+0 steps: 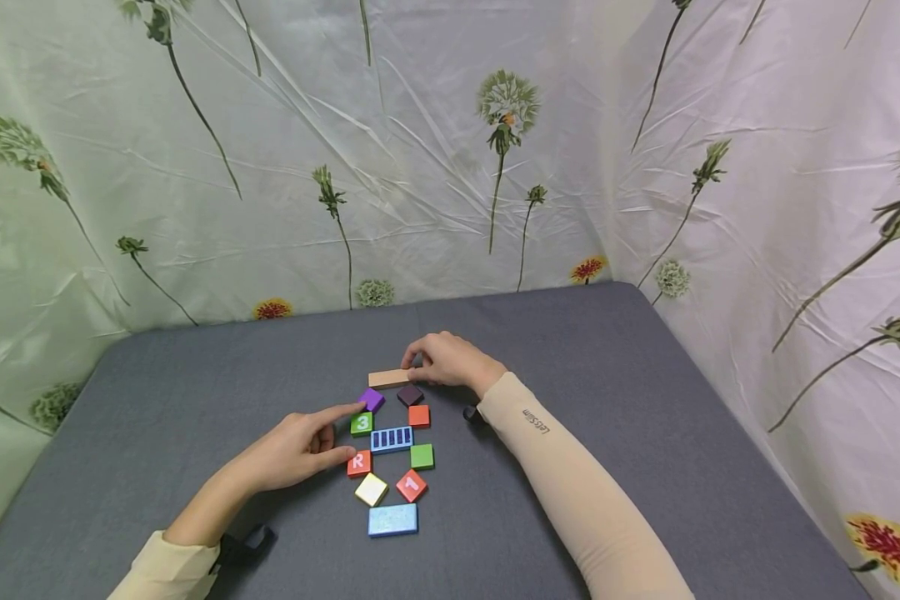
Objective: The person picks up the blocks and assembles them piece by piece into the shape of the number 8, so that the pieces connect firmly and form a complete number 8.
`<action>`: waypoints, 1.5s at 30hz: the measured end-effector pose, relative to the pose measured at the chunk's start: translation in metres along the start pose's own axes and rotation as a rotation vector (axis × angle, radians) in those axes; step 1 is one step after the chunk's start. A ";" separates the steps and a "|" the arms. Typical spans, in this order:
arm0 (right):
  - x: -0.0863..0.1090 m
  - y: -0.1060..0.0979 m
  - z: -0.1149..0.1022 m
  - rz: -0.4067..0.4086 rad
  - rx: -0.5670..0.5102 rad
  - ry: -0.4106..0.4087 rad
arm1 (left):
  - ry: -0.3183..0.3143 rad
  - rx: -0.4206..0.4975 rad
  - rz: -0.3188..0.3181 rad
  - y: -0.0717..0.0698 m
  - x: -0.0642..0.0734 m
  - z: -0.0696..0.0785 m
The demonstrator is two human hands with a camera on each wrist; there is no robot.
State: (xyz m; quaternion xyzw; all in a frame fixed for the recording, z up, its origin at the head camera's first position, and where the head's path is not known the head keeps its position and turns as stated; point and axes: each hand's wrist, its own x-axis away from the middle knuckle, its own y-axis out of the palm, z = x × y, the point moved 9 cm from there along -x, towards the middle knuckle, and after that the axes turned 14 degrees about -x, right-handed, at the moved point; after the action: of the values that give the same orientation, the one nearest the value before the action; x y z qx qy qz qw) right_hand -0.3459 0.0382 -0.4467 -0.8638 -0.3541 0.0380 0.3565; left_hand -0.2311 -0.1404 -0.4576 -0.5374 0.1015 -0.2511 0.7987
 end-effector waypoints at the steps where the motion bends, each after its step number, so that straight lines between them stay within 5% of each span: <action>1: 0.000 0.000 0.000 0.000 -0.001 0.000 | -0.001 -0.001 0.000 0.000 0.000 0.000; 45: -0.007 0.000 0.011 0.055 -0.017 0.114 | -0.009 -0.014 -0.002 0.001 0.000 -0.001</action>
State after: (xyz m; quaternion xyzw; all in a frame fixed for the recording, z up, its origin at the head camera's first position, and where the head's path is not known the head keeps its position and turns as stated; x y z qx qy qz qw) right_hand -0.3542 0.0401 -0.4561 -0.8770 -0.3095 -0.0043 0.3676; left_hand -0.2313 -0.1409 -0.4589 -0.5440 0.0992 -0.2491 0.7951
